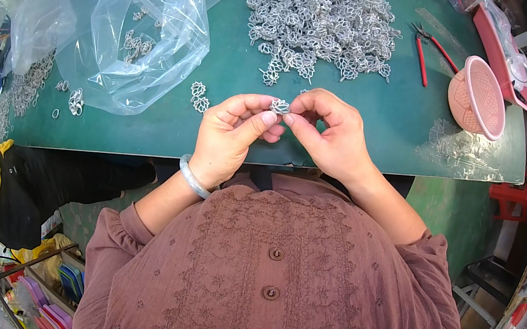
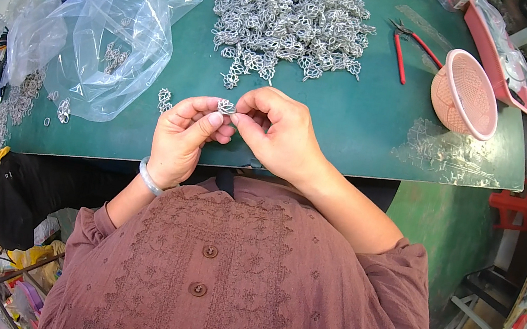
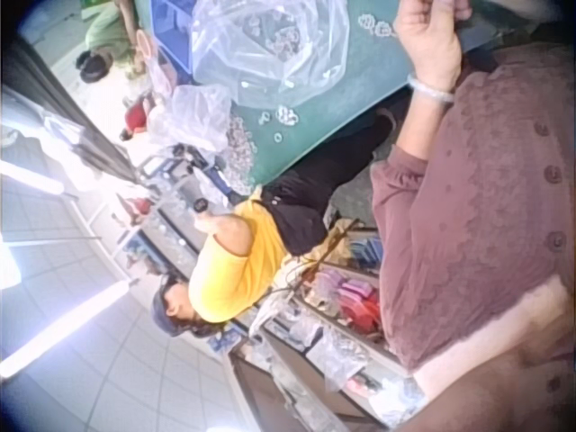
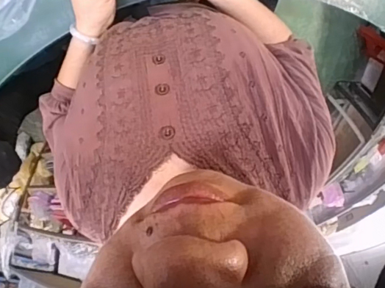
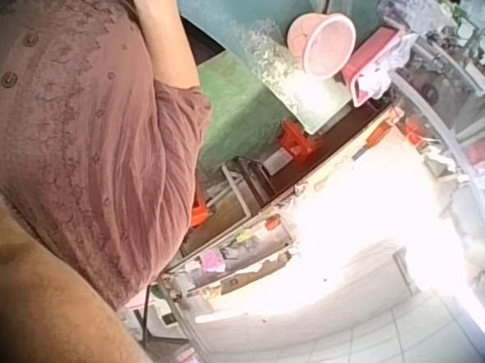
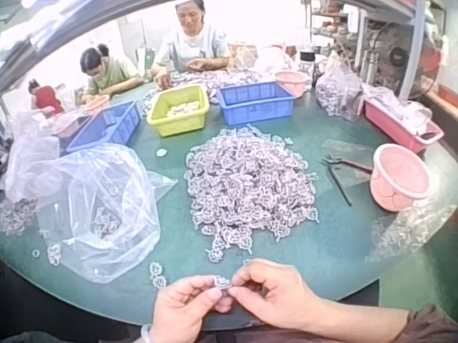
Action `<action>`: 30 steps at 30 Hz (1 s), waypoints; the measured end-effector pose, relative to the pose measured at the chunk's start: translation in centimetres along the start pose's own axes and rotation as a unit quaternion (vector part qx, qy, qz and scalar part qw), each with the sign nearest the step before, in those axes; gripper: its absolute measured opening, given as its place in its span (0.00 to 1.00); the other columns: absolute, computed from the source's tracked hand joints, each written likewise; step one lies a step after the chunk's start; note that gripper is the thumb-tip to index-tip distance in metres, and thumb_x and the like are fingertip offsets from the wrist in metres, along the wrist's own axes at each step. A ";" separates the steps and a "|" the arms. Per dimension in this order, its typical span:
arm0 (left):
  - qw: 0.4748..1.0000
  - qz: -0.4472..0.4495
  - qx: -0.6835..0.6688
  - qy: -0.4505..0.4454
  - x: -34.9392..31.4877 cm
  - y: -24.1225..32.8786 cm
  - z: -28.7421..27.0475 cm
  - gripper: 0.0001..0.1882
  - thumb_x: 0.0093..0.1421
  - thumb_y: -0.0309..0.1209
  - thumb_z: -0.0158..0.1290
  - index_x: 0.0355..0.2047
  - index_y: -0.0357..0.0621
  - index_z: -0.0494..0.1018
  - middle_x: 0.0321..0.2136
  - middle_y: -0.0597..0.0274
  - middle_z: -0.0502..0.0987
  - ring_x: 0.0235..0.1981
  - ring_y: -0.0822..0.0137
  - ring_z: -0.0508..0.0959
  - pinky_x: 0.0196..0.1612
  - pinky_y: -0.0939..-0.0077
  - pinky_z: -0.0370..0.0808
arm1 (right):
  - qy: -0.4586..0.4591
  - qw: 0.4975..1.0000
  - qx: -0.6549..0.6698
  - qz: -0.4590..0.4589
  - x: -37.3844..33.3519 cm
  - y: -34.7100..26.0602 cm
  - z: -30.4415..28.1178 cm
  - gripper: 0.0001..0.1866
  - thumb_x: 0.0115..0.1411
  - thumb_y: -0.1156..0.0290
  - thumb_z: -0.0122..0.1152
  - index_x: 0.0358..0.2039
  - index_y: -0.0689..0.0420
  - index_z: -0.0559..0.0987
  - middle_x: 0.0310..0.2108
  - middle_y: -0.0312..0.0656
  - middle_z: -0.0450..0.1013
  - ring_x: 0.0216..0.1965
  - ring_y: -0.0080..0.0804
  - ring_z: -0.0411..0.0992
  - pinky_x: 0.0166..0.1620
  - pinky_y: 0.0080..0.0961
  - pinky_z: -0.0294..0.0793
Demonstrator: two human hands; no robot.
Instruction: The person joins small metal components together by hand at a workstation, placing finished pieces into a small pink basket.
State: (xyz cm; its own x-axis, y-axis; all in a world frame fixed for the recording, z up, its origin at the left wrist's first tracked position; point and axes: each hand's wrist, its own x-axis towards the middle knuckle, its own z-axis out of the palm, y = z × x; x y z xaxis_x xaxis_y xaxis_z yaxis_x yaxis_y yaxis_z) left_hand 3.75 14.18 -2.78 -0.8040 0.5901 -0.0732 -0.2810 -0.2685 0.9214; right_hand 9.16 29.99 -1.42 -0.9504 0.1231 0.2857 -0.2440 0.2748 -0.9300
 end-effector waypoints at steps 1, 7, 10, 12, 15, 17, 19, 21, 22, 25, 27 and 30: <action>1.000 0.003 0.005 0.000 0.0 0.0 0.0 0.11 0.56 0.21 0.46 0.40 0.34 0.68 0.32 0.57 0.74 0.29 0.71 0.76 0.34 0.80 0.75 | 0.000 1.000 0.000 0.000 0.0 0.0 0.0 0.03 0.49 0.80 0.57 0.25 0.63 0.72 0.24 0.37 0.68 0.23 0.19 0.67 0.26 0.15 0.67; 0.999 0.023 0.022 0.002 0.1 0.0 0.3 0.13 0.55 0.20 0.48 0.42 0.34 0.67 0.32 0.58 0.74 0.29 0.73 0.74 0.35 0.81 0.73 | 0.001 1.000 0.007 -0.004 0.0 0.3 0.0 0.04 0.48 0.80 0.57 0.25 0.63 0.72 0.23 0.37 0.68 0.24 0.19 0.67 0.26 0.16 0.67; 0.999 0.032 0.029 -0.009 0.1 0.0 0.2 0.14 0.55 0.20 0.48 0.43 0.34 0.67 0.32 0.59 0.74 0.30 0.73 0.73 0.37 0.81 0.72 | 0.000 1.000 -0.011 -0.014 0.1 0.3 0.0 0.04 0.48 0.81 0.57 0.25 0.62 0.72 0.23 0.38 0.68 0.23 0.21 0.68 0.26 0.17 0.68; 0.998 0.038 0.037 -0.015 0.1 -0.1 0.2 0.15 0.55 0.20 0.48 0.44 0.34 0.66 0.32 0.59 0.74 0.31 0.74 0.73 0.38 0.80 0.72 | 0.010 0.998 -0.039 -0.042 0.1 0.2 0.1 0.03 0.48 0.82 0.55 0.24 0.62 0.71 0.23 0.39 0.68 0.23 0.24 0.69 0.26 0.18 0.68; 0.999 0.039 0.021 -0.018 0.1 -0.1 0.2 0.17 0.55 0.20 0.48 0.46 0.34 0.65 0.33 0.58 0.74 0.32 0.73 0.73 0.39 0.80 0.71 | 0.021 0.990 -0.096 -0.104 0.2 0.4 0.2 0.03 0.48 0.83 0.54 0.24 0.61 0.71 0.24 0.40 0.69 0.24 0.26 0.69 0.27 0.19 0.69; 1.000 0.019 -0.005 -0.021 0.1 -0.2 0.0 0.18 0.55 0.21 0.47 0.48 0.34 0.64 0.35 0.58 0.73 0.33 0.72 0.73 0.40 0.80 0.71 | 0.023 0.989 -0.092 -0.115 0.2 0.5 0.2 0.04 0.48 0.84 0.53 0.25 0.62 0.71 0.24 0.39 0.69 0.25 0.25 0.69 0.27 0.19 0.69; 0.999 0.020 -0.015 -0.026 0.1 -0.2 0.0 0.19 0.55 0.21 0.47 0.48 0.35 0.63 0.36 0.57 0.73 0.34 0.71 0.74 0.41 0.79 0.72 | 0.025 0.988 -0.088 -0.126 0.1 0.5 0.2 0.05 0.48 0.84 0.52 0.27 0.62 0.71 0.24 0.39 0.69 0.26 0.25 0.70 0.27 0.19 0.69; 0.999 0.021 -0.025 -0.032 0.1 -0.1 -0.1 0.19 0.56 0.21 0.47 0.49 0.35 0.62 0.37 0.57 0.73 0.36 0.70 0.74 0.42 0.79 0.72 | 0.027 0.998 0.028 -0.053 -0.1 0.5 0.3 0.09 0.48 0.85 0.52 0.31 0.62 0.70 0.25 0.38 0.69 0.27 0.23 0.69 0.28 0.18 0.68; 0.998 0.014 -0.042 -0.038 0.1 -0.1 -0.2 0.19 0.55 0.21 0.48 0.49 0.35 0.63 0.37 0.57 0.73 0.37 0.70 0.74 0.42 0.77 0.72 | 0.027 0.998 0.028 -0.053 -0.1 0.6 0.3 0.09 0.48 0.85 0.52 0.31 0.62 0.70 0.25 0.38 0.69 0.27 0.23 0.69 0.28 0.18 0.68; 0.997 0.006 -0.063 -0.043 0.1 -0.2 -0.2 0.19 0.54 0.20 0.49 0.48 0.35 0.63 0.38 0.56 0.72 0.39 0.69 0.73 0.43 0.76 0.72 | 0.030 0.996 0.055 -0.060 -0.1 0.8 0.4 0.11 0.48 0.85 0.52 0.34 0.63 0.69 0.26 0.38 0.69 0.27 0.21 0.69 0.30 0.17 0.68; 0.997 0.005 -0.067 -0.042 0.2 -0.2 -0.2 0.19 0.54 0.20 0.49 0.48 0.35 0.63 0.38 0.56 0.72 0.39 0.69 0.73 0.43 0.76 0.72 | 0.028 0.996 0.057 -0.057 -0.1 0.8 0.4 0.11 0.48 0.84 0.53 0.34 0.63 0.69 0.26 0.38 0.69 0.27 0.21 0.68 0.30 0.17 0.68; 0.997 0.003 -0.069 -0.042 0.2 -0.1 -0.2 0.19 0.54 0.20 0.48 0.48 0.35 0.63 0.38 0.56 0.72 0.39 0.69 0.73 0.43 0.76 0.72 | 0.028 0.996 0.060 -0.054 0.0 0.7 0.3 0.11 0.48 0.84 0.53 0.34 0.63 0.69 0.27 0.38 0.69 0.27 0.21 0.68 0.30 0.17 0.68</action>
State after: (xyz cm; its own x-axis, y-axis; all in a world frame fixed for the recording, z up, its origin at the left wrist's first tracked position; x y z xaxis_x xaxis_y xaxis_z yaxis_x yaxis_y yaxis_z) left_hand 3.55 14.18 -2.92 -0.7600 0.6492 -0.0305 -0.3508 -0.3704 0.8601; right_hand 8.96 29.88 -2.18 -0.9059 0.1517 0.3954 -0.3692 0.1745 -0.9128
